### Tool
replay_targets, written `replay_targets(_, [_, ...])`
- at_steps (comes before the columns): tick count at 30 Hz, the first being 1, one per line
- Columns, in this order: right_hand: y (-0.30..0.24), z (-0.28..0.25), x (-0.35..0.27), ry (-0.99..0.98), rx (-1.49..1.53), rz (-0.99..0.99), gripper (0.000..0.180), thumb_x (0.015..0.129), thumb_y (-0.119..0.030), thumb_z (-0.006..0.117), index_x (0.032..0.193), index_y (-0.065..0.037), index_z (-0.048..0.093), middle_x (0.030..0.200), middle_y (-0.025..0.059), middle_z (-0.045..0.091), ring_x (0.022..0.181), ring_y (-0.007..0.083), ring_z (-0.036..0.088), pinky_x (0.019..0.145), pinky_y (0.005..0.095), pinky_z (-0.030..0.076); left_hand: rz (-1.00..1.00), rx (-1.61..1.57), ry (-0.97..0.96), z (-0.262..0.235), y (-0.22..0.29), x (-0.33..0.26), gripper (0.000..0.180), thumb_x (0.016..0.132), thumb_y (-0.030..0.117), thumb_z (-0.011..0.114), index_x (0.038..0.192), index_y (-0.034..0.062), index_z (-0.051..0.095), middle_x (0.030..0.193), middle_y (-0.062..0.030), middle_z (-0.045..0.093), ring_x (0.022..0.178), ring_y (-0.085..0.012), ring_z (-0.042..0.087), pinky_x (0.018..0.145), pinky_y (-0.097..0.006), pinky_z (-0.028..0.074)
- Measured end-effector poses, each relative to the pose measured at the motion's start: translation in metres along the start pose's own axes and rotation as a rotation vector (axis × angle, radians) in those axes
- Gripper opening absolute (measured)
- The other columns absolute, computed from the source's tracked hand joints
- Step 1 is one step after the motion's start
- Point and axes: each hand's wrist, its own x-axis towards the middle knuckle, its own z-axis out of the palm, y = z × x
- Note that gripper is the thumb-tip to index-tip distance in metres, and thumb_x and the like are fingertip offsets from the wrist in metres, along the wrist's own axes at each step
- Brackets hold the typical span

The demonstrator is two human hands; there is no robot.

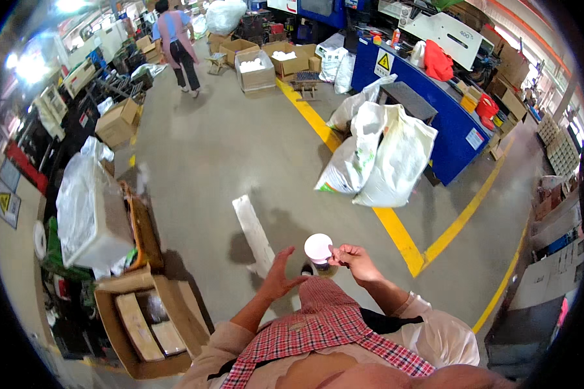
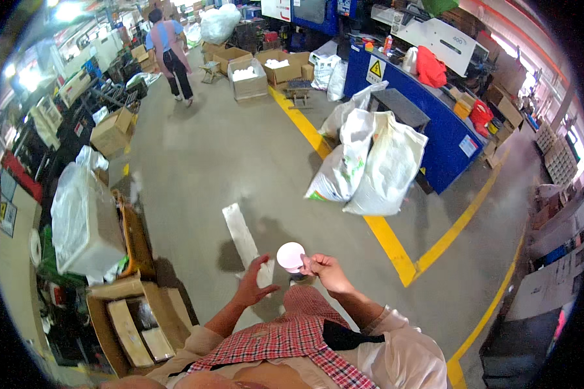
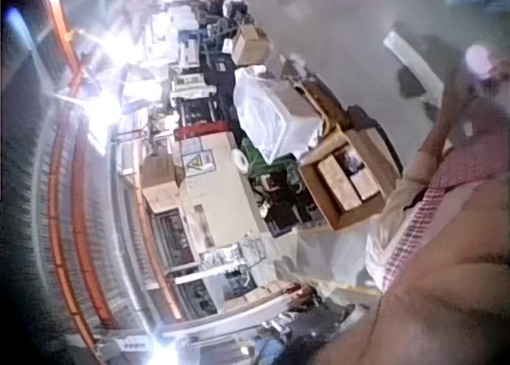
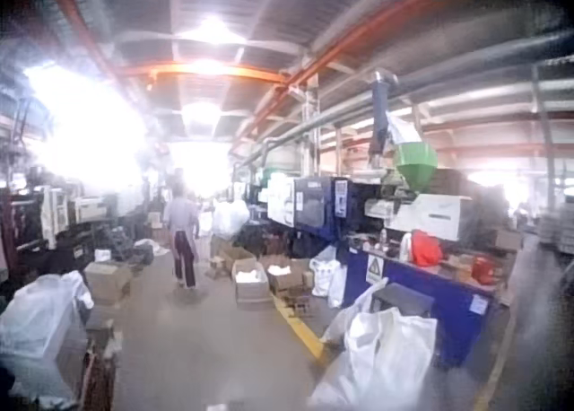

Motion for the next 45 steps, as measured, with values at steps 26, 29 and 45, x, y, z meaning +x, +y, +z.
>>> replay_targets(26, [-0.452,-0.129,1.011,0.117,-0.527,-0.407,0.079,0.070,-0.028,0.084,0.133,-0.003,0.043,0.119,0.0137,0.059,0.109,0.0235,0.058,0.092,0.0339,0.046,0.240,-0.132,0.054,-0.238,-0.224,1.117,0.069,0.065,0.035,0.085,0.116,0.0013,0.054,0.105,-0.0151,0.060,0.096,-0.0326,0.061,0.081,-0.038,0.048])
replay_targets(29, [-0.492,-0.181,1.100,0.253,-0.557,-0.501,0.076,0.067,-0.027,0.086,0.128,-0.001,0.048,0.111,0.0128,0.063,0.105,0.0220,0.061,0.091,0.0332,0.047,0.249,-0.106,-0.012,-0.229,-0.236,1.234,0.078,0.066,0.036,0.085,0.124,-0.0008,0.048,0.112,-0.0169,0.058,0.102,-0.0331,0.060,0.084,-0.038,0.048])
replay_targets(45, [-0.797,-0.557,1.353,1.290,-0.776,-0.720,0.068,0.062,-0.022,0.088,0.117,0.003,0.056,0.105,0.0120,0.067,0.097,0.0186,0.063,0.086,0.0330,0.049,-0.431,-0.074,-0.206,-0.266,-0.508,1.656,0.033,0.083,0.013,0.070,0.113,0.0054,0.061,0.111,-0.0087,0.062,0.106,-0.0231,0.058,0.088,-0.040,0.045])
